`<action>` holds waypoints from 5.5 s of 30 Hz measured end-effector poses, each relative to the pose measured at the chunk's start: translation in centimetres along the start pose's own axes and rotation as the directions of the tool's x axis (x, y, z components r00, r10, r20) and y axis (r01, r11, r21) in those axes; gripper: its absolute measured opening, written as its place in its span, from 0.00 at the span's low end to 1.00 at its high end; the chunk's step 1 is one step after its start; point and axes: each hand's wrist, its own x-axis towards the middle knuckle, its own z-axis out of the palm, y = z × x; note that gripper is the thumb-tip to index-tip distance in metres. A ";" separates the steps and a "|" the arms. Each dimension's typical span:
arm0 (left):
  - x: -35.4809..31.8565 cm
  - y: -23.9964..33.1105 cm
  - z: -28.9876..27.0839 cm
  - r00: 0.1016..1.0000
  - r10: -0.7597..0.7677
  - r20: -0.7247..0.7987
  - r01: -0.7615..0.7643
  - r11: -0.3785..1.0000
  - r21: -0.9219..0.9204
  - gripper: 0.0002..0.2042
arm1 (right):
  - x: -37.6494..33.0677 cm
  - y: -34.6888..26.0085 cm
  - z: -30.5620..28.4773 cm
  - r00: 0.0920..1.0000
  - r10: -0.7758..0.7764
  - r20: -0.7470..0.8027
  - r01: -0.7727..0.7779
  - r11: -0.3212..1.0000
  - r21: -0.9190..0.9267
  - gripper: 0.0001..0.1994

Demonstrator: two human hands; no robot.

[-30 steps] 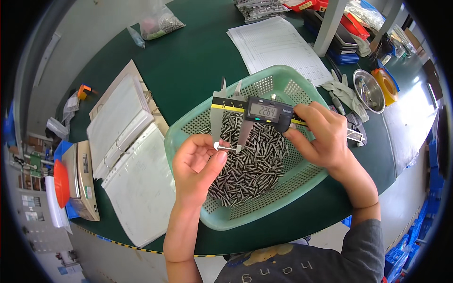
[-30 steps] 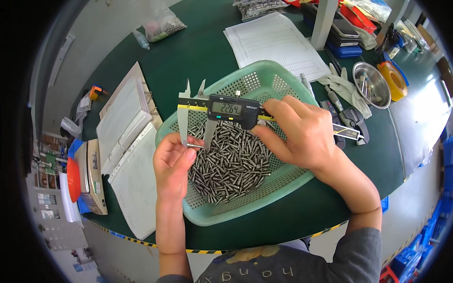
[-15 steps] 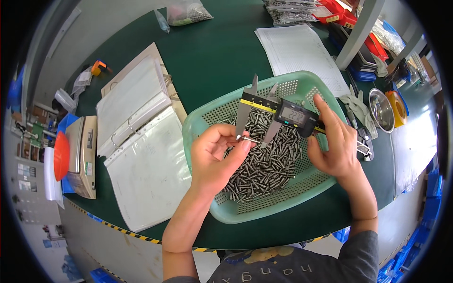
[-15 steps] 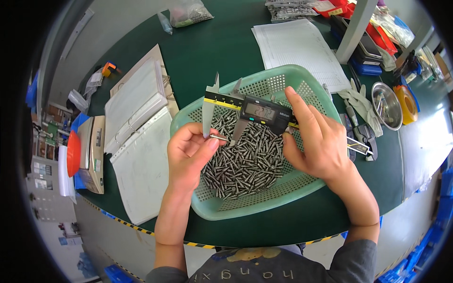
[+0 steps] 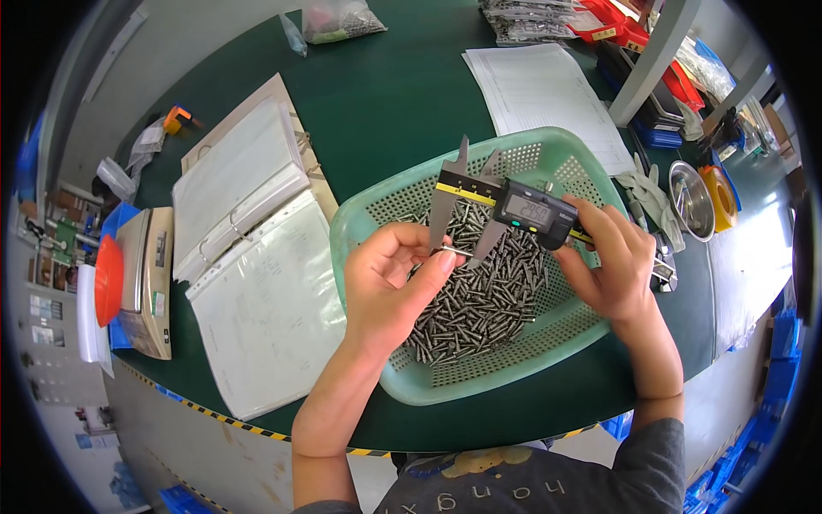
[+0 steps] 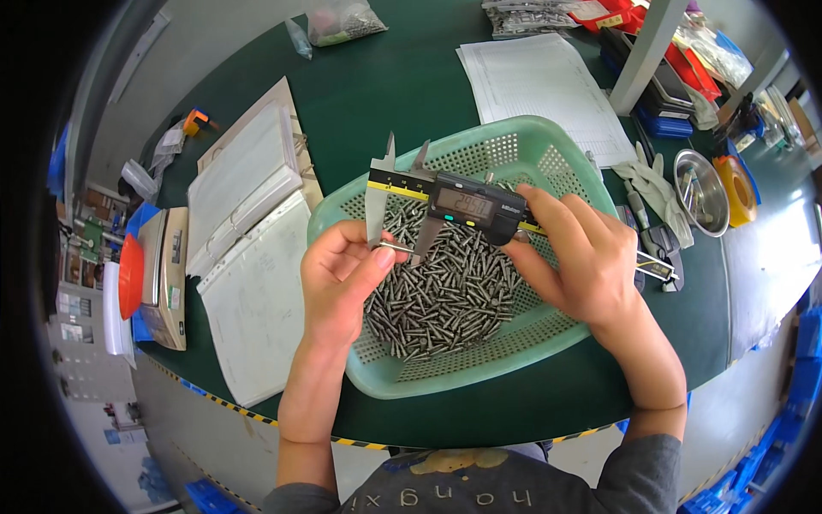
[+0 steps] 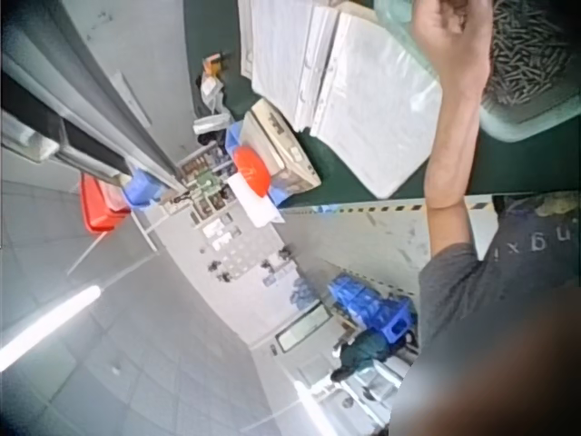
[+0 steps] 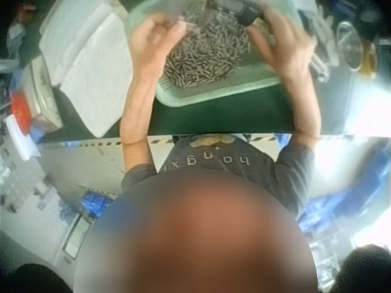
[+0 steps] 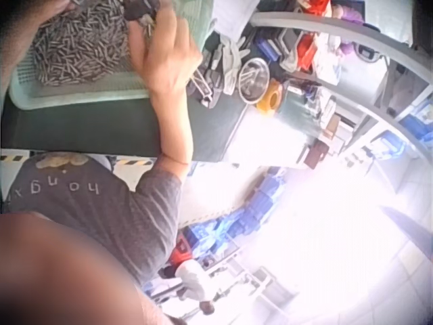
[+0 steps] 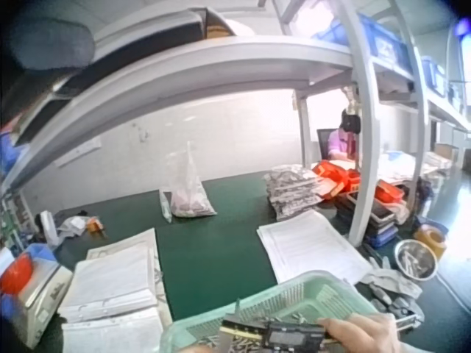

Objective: The recorder uses a digital caliper to measure the dimensions of small metal pins at a quality control workstation.

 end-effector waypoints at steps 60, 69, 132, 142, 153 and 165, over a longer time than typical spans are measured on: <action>0.0 -2.9 1.3 0.951 0.310 -0.001 -0.225 0.694 0.684 0.04 | -2.5 4.1 0.8 0.974 0.226 -0.028 -0.224 0.972 0.077 0.20; 0.7 -2.5 0.8 0.951 0.292 -0.107 -0.197 0.833 0.516 0.07 | -2.2 3.8 0.3 0.999 0.039 -0.019 -0.040 0.997 -0.067 0.20; 0.3 0.0 -0.1 0.995 -0.097 -0.026 0.096 0.994 -0.062 0.09 | -0.2 0.1 0.2 1.000 0.012 -0.021 -0.012 1.000 0.001 0.16; 0.7 -0.4 -0.2 0.990 -0.136 0.026 0.138 0.989 -0.048 0.09 | 0.0 0.3 0.5 0.997 0.031 0.072 -0.031 1.000 0.000 0.21; 1.2 -1.5 0.4 0.994 -0.034 -0.108 0.038 0.999 0.036 0.06 | -2.9 4.4 0.1 0.982 0.166 -0.091 -0.178 0.975 -0.134 0.13; 1.2 -1.6 0.8 0.984 0.009 -0.178 -0.001 0.999 0.044 0.04 | 0.5 8.1 -2.5 0.954 0.016 -0.299 -0.034 0.998 -0.054 0.13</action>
